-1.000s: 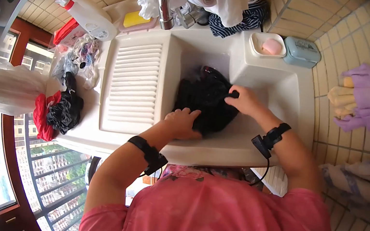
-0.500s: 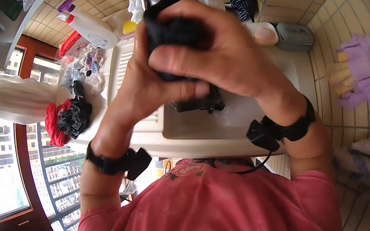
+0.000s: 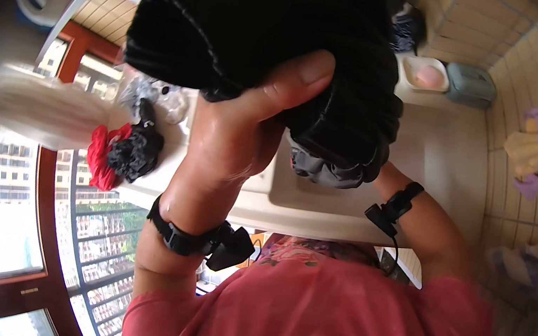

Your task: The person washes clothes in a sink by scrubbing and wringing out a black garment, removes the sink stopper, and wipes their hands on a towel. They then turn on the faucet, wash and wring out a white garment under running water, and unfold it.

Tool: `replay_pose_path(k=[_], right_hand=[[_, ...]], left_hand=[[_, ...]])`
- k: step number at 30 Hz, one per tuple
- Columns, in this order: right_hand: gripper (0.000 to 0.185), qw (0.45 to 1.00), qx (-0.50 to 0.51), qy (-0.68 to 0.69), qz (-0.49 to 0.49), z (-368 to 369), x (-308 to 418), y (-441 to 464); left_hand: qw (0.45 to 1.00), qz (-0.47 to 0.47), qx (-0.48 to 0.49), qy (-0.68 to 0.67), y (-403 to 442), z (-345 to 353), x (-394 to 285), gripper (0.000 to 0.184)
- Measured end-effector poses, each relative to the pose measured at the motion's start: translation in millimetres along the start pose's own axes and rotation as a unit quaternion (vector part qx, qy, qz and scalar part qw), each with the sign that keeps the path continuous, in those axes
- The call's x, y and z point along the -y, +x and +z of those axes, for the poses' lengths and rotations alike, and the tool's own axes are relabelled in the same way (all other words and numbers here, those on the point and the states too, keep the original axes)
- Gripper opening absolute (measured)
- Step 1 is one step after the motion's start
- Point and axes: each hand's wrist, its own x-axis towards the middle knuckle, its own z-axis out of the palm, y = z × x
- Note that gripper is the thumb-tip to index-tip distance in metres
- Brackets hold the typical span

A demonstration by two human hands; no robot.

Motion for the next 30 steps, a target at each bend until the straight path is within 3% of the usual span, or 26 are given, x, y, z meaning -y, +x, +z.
replay_pose_path(k=[1,3,4,7,8,11,14,16,17,18,19,20,22,24,26,28,29,30], right_hand=[[0.071,0.987,0.001,0.14,0.08,8,3,9],[0.057,0.962,-0.069,0.243,0.106,19,12,17],[0.052,0.966,-0.139,0.21,0.052,21,15,16],[0.038,0.904,-0.269,0.331,0.032,27,26,38],[0.038,0.905,-0.272,0.326,0.03,34,33,46],[0.033,0.833,-0.245,0.492,-0.065,79,66,86],[0.034,0.793,-0.237,0.559,-0.048,130,77,128],[0.043,0.806,-0.233,0.542,-0.05,136,57,140],[0.056,0.962,-0.231,0.137,-0.054,123,50,137],[0.068,0.936,-0.186,-0.294,-0.049,110,41,132],[0.101,0.943,-0.151,-0.293,0.046,101,25,121],[0.112,0.955,-0.109,-0.206,0.184,89,11,113],[0.114,0.94,-0.038,0.092,0.326,87,134,109],[0.092,0.958,-0.112,0.037,0.26,106,149,143],[0.069,0.935,-0.135,-0.19,0.267,128,97,200],[0.056,0.897,-0.154,-0.336,0.245,157,74,210],[0.043,0.912,-0.198,-0.335,0.134,166,80,191],[0.034,0.914,-0.239,-0.327,0.024,177,83,169]], left_hand=[[1.0,-0.005,0.005,-0.027,-5,-9,-7,0.041],[0.997,0.029,-0.043,0.056,-18,-41,-30,0.045],[0.991,0.047,-0.073,0.102,-25,-58,-43,0.048],[0.968,0.039,-0.151,0.197,-48,-135,-70,0.047],[0.963,0.024,-0.177,0.203,-57,-169,-72,0.047],[0.935,-0.029,-0.138,0.326,-82,-255,-76,0.053],[0.904,-0.043,-0.137,0.403,-106,-350,-68,0.058],[0.886,-0.054,-0.145,0.437,-124,-376,-71,0.062],[0.781,-0.033,-0.161,0.603,-134,-382,-76,0.066],[0.644,-0.009,-0.169,0.746,-140,-386,-83,0.071],[0.673,-0.041,-0.177,0.717,-138,-362,-94,0.074],[0.677,-0.042,-0.177,0.713,-130,-351,-90,0.074],[0.661,0.072,-0.102,0.74,-104,-330,-71,0.067],[0.744,-0.006,-0.09,0.662,-61,-308,-17,0.056],[0.616,0.107,-0.141,0.768,-25,-328,79,0.051],[0.628,-0.164,-0.107,0.753,-18,-323,93,0.05],[0.63,-0.136,-0.099,0.758,-28,-318,87,0.044],[0.661,-0.001,-0.095,0.744,-48,-325,94,0.038]])
